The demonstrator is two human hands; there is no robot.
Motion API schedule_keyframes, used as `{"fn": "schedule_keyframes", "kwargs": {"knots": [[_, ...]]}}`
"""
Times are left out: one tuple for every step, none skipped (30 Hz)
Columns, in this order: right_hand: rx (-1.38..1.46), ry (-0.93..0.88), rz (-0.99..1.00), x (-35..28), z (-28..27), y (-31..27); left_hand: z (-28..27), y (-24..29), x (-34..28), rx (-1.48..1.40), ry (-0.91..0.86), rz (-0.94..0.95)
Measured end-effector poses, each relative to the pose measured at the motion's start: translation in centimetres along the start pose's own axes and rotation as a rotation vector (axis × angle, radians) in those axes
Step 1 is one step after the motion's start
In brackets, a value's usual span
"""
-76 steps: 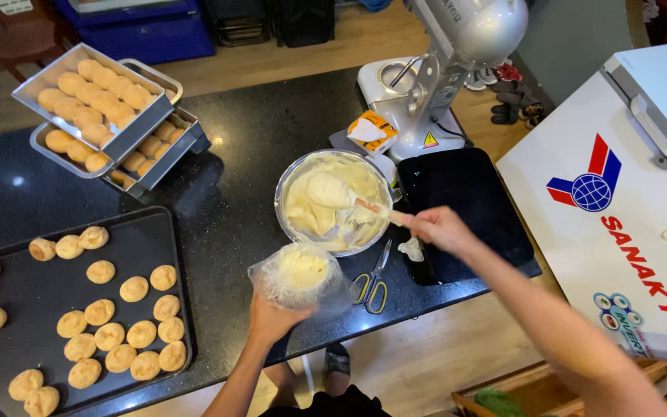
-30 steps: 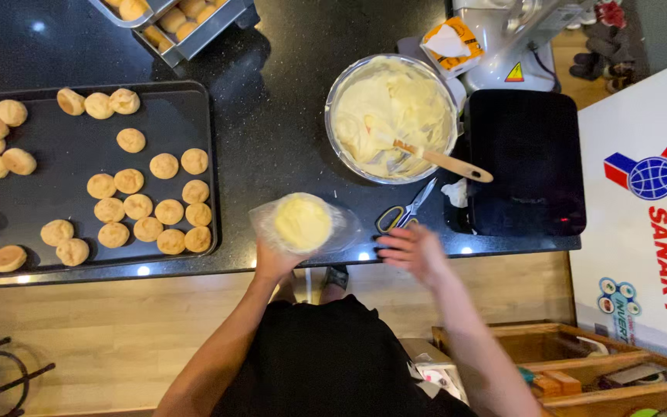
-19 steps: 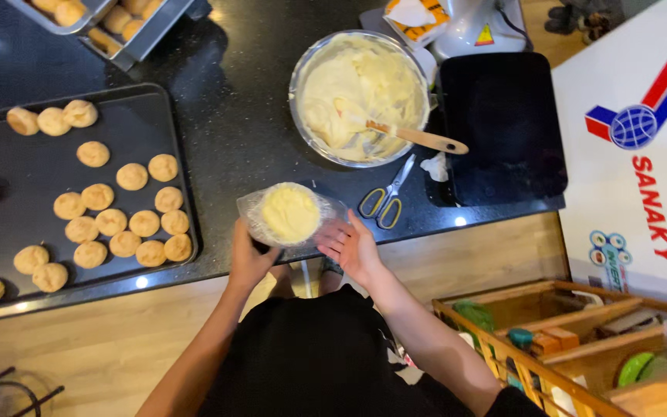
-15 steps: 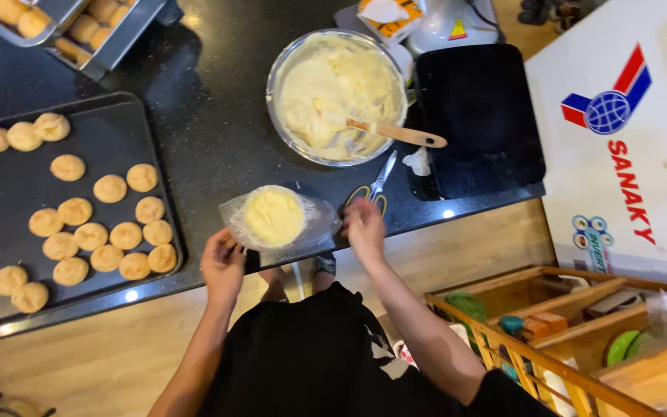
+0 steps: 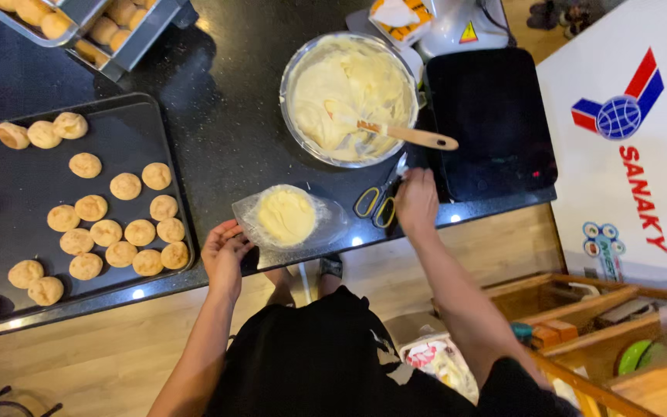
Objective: The person fills small round pastries with cream using a piping bag. They pick up each pastry from a tray, pipe cream into the center, and place the filled pastry onto a metal tray. The process is repeated for multiple pastries.
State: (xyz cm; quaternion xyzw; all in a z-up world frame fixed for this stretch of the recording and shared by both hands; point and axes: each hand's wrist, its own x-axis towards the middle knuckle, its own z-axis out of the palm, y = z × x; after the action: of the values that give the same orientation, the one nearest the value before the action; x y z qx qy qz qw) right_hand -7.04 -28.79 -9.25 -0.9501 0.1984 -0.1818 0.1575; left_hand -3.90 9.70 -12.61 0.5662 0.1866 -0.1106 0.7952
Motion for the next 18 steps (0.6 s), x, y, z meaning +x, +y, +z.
{"fn": "schedule_keyframes", "kwargs": {"knots": [[0.054, 0.106, -0.098, -0.5, -0.3, -0.7, 0.4, 0.5, -0.2, -0.035, -0.019, -0.026], [0.160, 0.113, -0.207, -1.3, -0.4, -1.7, 0.6, 1.0, -0.4, -0.068, -0.033, -0.053], [0.266, 0.120, -0.316, -1.7, -0.2, -2.9, 0.7, 1.5, -0.5, -0.176, -0.087, -0.147], [0.294, 0.040, -0.327, -1.6, 0.3, -4.1, 0.8, 1.9, -0.7, -0.283, -0.142, -0.243], [0.321, -0.040, -0.337, -1.5, 0.8, -5.1, 0.9, 2.2, -0.7, -0.391, -0.198, -0.337], [0.346, -0.120, -0.347, -1.4, 1.3, -5.9, 0.9, 2.5, -0.6, -0.387, -0.173, -0.357], [0.390, -0.116, -0.407, -1.0, 1.9, -6.5, 0.7, 2.8, -0.4, -0.383, -0.148, -0.378], [0.433, -0.113, -0.468, -0.3, 2.8, -7.1, 0.5, 2.9, -0.2, -0.379, -0.122, -0.398], [0.477, -0.111, -0.528, 0.3, 3.7, -7.4, 0.1, 3.0, 0.2, -0.441, -0.237, -0.337], [0.524, -0.165, -0.566, 0.9, 4.6, -7.7, -0.6, 3.4, 0.8, -0.500, -0.350, -0.273], [0.570, -0.219, -0.605, 1.4, 5.5, -7.9, -1.1, 3.5, 1.0, -0.557, -0.462, -0.206], [0.618, -0.275, -0.641, 1.7, 6.3, -8.1, -1.5, 3.5, 1.1, -0.482, -0.377, -0.246], [0.620, -0.332, -0.656, 1.9, 7.0, -8.1, -1.7, 3.8, 1.3, -0.407, -0.292, -0.285], [0.621, -0.388, -0.672, 2.2, 7.7, -8.0, -2.0, 4.1, 1.5, -0.333, -0.207, -0.322], [0.622, -0.444, -0.688, 2.3, 8.2, -8.0, -2.1, 4.1, 1.2, -0.358, -0.226, -0.316], [0.619, -0.479, -0.700, 2.6, 8.5, -8.0, -2.2, 4.1, 1.0, -0.384, -0.247, -0.307], [0.615, -0.515, -0.712, 2.8, 8.7, -7.9, -2.3, 4.2, 0.8, -0.410, -0.268, -0.297], [0.610, -0.551, -0.721, 2.9, 8.8, -7.9, -2.4, 4.1, 0.6, -0.393, -0.248, -0.293]]}}
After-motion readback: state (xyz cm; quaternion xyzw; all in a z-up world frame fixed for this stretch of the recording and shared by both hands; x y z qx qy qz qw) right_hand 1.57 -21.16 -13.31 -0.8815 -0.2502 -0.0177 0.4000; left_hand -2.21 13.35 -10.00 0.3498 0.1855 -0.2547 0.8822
